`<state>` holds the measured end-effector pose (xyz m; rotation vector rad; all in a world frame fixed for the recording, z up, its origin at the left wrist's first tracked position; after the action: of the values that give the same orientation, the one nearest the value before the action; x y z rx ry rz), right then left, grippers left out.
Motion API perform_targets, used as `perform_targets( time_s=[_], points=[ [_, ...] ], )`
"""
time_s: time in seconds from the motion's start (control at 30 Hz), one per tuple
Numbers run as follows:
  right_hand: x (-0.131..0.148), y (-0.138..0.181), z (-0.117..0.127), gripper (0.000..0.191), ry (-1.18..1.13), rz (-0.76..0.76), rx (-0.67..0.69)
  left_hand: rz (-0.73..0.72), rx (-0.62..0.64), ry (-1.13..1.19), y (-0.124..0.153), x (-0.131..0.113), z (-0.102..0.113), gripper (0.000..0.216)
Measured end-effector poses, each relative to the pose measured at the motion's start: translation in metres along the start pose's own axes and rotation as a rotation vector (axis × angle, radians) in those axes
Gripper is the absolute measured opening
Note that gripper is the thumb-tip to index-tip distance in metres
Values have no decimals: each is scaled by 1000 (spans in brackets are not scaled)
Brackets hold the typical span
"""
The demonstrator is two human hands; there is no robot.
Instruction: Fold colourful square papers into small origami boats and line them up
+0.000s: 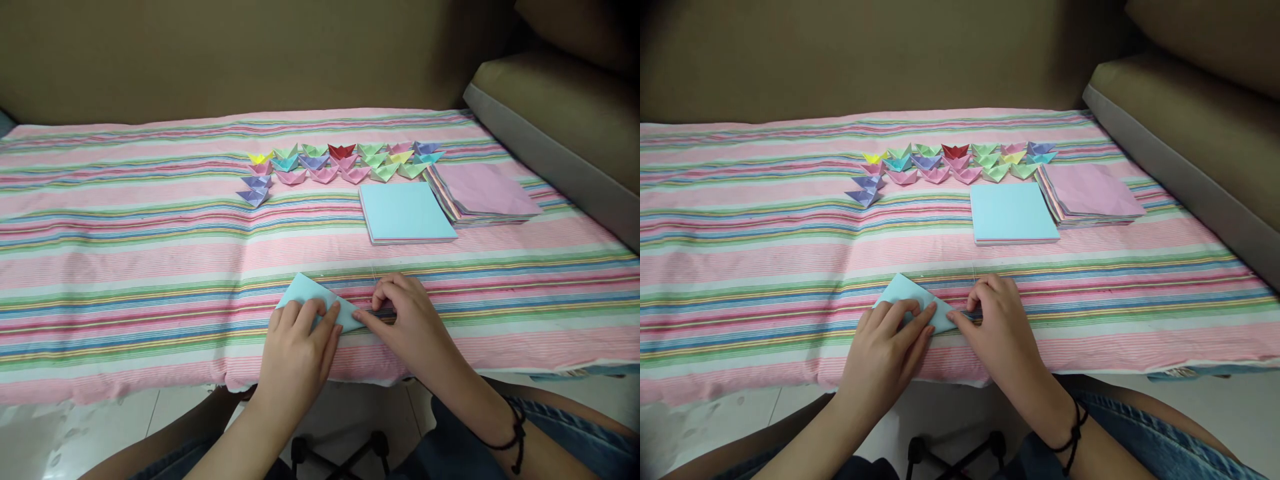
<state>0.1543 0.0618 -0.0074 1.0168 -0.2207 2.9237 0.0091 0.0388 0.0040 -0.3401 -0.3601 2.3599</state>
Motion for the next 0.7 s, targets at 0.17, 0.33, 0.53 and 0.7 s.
perform_targets(
  time_s=[0.17,0.33,0.53,0.7],
  points=[
    [0,1,0,28,17,-44,-16,16,26,13,1,1,-1,30],
    [4,2,0,29,23,-73,-21,31,54,26,1,3,-2,31],
    [5,1,0,29,29,-69,-35,62,104,68,0,5,-5,33],
    [5,1,0,27,33,-63,-31,84,149,90,-4,7,-7,34]
  ],
)
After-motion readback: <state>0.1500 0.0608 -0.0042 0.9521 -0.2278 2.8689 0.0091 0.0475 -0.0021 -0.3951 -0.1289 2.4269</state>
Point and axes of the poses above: each hand's wrist, its own y-axis away from the middle knuckle, its own z-axis out of the back of the hand, x = y × z, the point moved 7 cm from there along -y, towards the middle knuckle, and after that the axes turned 11 degrees about -z, right-handed, at the moved point
